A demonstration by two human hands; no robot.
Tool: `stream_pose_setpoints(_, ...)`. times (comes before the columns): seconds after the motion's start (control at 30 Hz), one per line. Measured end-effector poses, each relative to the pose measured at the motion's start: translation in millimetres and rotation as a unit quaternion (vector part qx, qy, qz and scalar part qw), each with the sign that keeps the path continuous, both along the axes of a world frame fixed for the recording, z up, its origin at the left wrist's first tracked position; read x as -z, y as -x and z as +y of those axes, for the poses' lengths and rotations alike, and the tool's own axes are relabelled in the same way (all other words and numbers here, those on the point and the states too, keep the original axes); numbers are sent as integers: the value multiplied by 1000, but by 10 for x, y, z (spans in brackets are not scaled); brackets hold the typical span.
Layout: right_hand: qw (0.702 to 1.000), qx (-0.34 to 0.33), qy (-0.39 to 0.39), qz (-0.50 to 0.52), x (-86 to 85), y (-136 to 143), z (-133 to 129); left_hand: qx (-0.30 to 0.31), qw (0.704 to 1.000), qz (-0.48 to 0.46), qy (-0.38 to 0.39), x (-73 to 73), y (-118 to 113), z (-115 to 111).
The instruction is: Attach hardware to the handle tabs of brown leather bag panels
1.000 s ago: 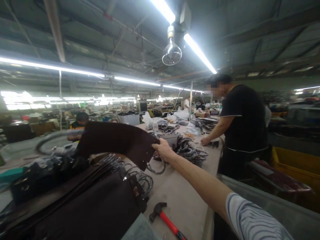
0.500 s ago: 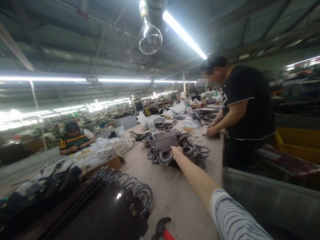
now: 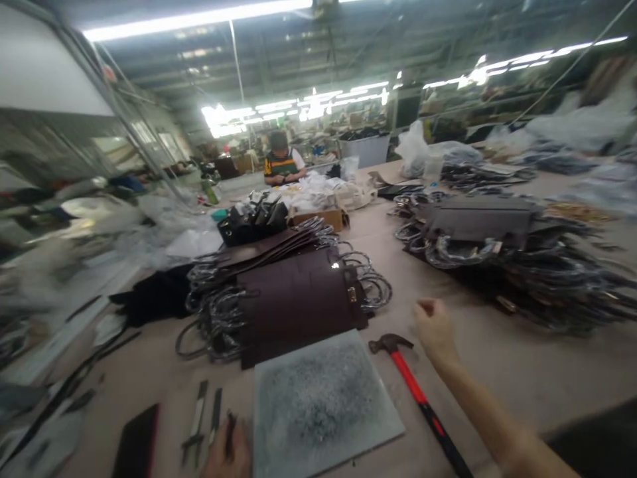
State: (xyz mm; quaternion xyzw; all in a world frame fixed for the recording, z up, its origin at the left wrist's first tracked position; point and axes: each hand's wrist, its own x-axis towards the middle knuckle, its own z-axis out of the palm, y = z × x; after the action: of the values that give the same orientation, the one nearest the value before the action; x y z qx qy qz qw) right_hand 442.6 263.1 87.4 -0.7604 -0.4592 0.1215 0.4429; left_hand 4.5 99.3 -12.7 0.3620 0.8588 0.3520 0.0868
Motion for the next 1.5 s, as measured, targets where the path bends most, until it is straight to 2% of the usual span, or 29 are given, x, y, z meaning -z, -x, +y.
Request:
stream_pose_setpoints(0.07, 995, -98, 3, -24, 102, 409, -20, -10, 1000, -2, 0, 81, 55, 26)
stream_pose_setpoints(0.13, 984, -167, -9, -60, 86, 751, 42, -35, 999, 4, 6, 117, 89, 48)
stream_pose_setpoints(0.23, 972, -154, -18, -174, -81, 991, 276, -56, 998, 4, 27, 140, 113, 45)
stream_pose_setpoints(0.33, 935, -112, 81, -325, -276, 928, 567, -36, 998, 40, -22, 192, 101, 50)
stream_pose_setpoints(0.43, 908, -130, 175, -359, -417, 760, 809, 21, 982, 142, -120, 267, 67, 96)
stream_pose_setpoints(0.57, 888, -181, 217, -362, -596, 605, 957, 84, 939, 268, -196, 342, 53, 151)
stream_pose_setpoints(0.73, 885, -238, 197, -348, -966, 614, 838, 130, 923, 297, -208, 404, 108, 121)
stream_pose_setpoints(0.8, 893, -251, 166, -334, -1165, 673, 734, 152, 923, 283, -212, 408, 123, 109)
stream_pose_setpoints(0.87, 902, -265, 128, -316, -1380, 742, 611, 156, 935, 230, -222, 377, 108, 115)
stream_pose_setpoints(0.97, 920, -265, 72, -280, -1663, 844, 359, 146, 959, 79, -228, 233, 3, 157)
stream_pose_setpoints(1.03, 942, -262, 30, -206, -1745, 917, 125, 142, 963, -54, -223, 69, -116, 200)
stream_pose_setpoints(1.1, 962, -256, 4, -90, -1677, 1008, -157, 150, 943, -222, -196, -138, -252, 260)
stream_pose_setpoints(1.13, 969, -244, 5, -25, -1578, 1062, -310, 154, 918, -319, -180, -251, -318, 301)
stream_pose_setpoints(1.2, 974, -202, 38, 100, -1267, 1194, -625, 146, 829, -515, -165, -479, -429, 415)
stream_pose_setpoints(1.23, 969, -178, 60, 158, -1070, 1270, -784, 141, 774, -592, -172, -583, -467, 488)
stream_pose_setpoints(1.27, 962, -160, 86, 205, -861, 1353, -941, 137, 732, -644, -176, -673, -493, 571)
stream_pose_setpoints(1.3, 954, -148, 110, 236, -651, 1441, -1094, 143, 713, -662, -180, -742, -505, 659)
stream_pose_setpoints(1.33, 946, -149, 134, 253, -452, 1531, -1239, 169, 717, -652, -181, -787, -503, 745)
stream_pose_setpoints(1.37, 939, -154, 157, 264, -272, 1620, -1374, 184, 749, -613, -173, -804, -491, 823)
stream_pose_setpoints(1.4, 932, -164, 177, 270, -118, 1704, -1495, 179, 793, -559, -165, -796, -469, 885)
stream_pose_setpoints(1.5, 913, -185, 220, 290, 179, 1897, -1754, 141, 866, -462, -133, -657, -367, 942)
